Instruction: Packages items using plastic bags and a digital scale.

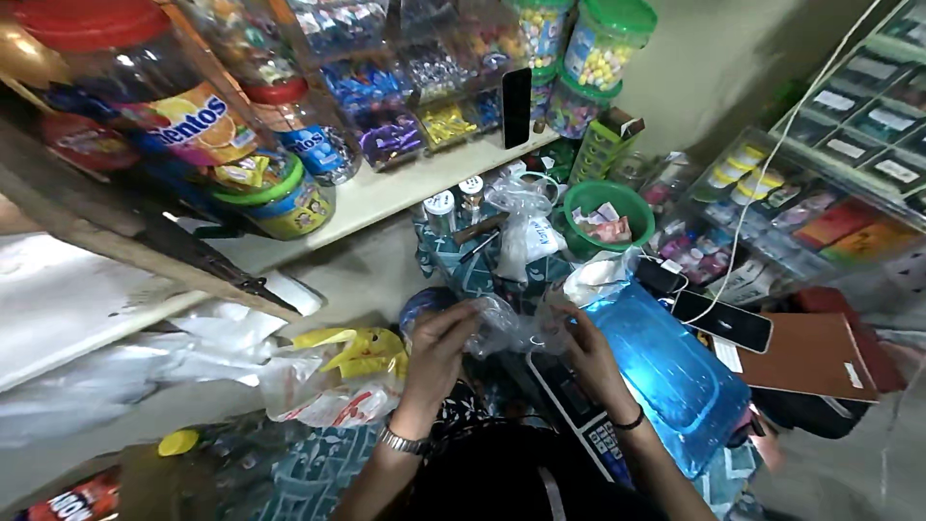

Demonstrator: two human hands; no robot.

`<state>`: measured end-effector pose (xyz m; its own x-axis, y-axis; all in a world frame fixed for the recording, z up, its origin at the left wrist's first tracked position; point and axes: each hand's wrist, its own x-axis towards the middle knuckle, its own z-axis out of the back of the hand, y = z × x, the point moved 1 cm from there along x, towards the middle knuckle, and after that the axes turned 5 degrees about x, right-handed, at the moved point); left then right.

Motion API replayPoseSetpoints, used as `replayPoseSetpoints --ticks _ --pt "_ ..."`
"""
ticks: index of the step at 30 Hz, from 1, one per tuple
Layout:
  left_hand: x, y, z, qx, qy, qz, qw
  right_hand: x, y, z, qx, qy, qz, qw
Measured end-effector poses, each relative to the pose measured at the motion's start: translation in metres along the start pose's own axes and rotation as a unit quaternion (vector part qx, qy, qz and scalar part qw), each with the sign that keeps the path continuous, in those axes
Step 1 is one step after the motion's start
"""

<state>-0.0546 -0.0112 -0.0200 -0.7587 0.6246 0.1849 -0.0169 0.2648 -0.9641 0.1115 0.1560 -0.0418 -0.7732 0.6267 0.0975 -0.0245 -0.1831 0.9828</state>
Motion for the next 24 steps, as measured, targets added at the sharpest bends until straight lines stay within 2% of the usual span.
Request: replayPoseSetpoints --ticks 2,4,6,9,11,13,15,18,19,21,24 --pt "0.002 0.001 0.001 0.119 0.005 -0.035 0.992 -0.002 0.009 0.004 -0.155 -0.063 0.166 0.972" --pt "0.003 0.001 -0.004 0.229 0.025 -0.06 0.971 -0.002 0.029 0.002 -0.216 -0.085 0.287 0.929" --pt "0.001 -0.001 -0.015 0.24 0.049 -0.052 0.968 -0.001 0.042 -0.008 -0.268 -0.053 0.334 0.902" --pt "0.0 0.001 -0.026 0.244 0.051 -0.048 0.967 0.009 0.036 -0.026 -0.387 0.005 0.352 0.852" --pt "0.001 0.006 -0.025 0.316 0.037 -0.076 0.945 0.015 0.028 -0.029 -0.427 0.016 0.353 0.833" --pt "0.002 0.011 -0.021 0.391 0.037 -0.106 0.913 0.016 0.029 -0.026 -0.426 0.004 0.354 0.833" --pt "0.003 0.012 -0.017 0.42 0.066 -0.1 0.9 0.016 0.03 -0.022 -0.374 0.007 0.347 0.86" --pt "0.004 0.009 -0.013 0.392 0.087 -0.047 0.915 0.011 0.029 -0.01 -0.207 0.06 0.269 0.939" --pt "0.004 0.008 -0.009 0.367 0.091 -0.012 0.926 0.009 0.026 -0.006 -0.181 0.07 0.234 0.953" --pt "0.005 0.006 -0.005 0.303 0.097 0.05 0.947 0.005 0.016 -0.006 -0.223 0.066 0.198 0.952" --pt "0.008 0.007 -0.005 0.238 0.115 0.08 0.961 0.001 0.002 -0.017 -0.29 -0.012 0.235 0.928"
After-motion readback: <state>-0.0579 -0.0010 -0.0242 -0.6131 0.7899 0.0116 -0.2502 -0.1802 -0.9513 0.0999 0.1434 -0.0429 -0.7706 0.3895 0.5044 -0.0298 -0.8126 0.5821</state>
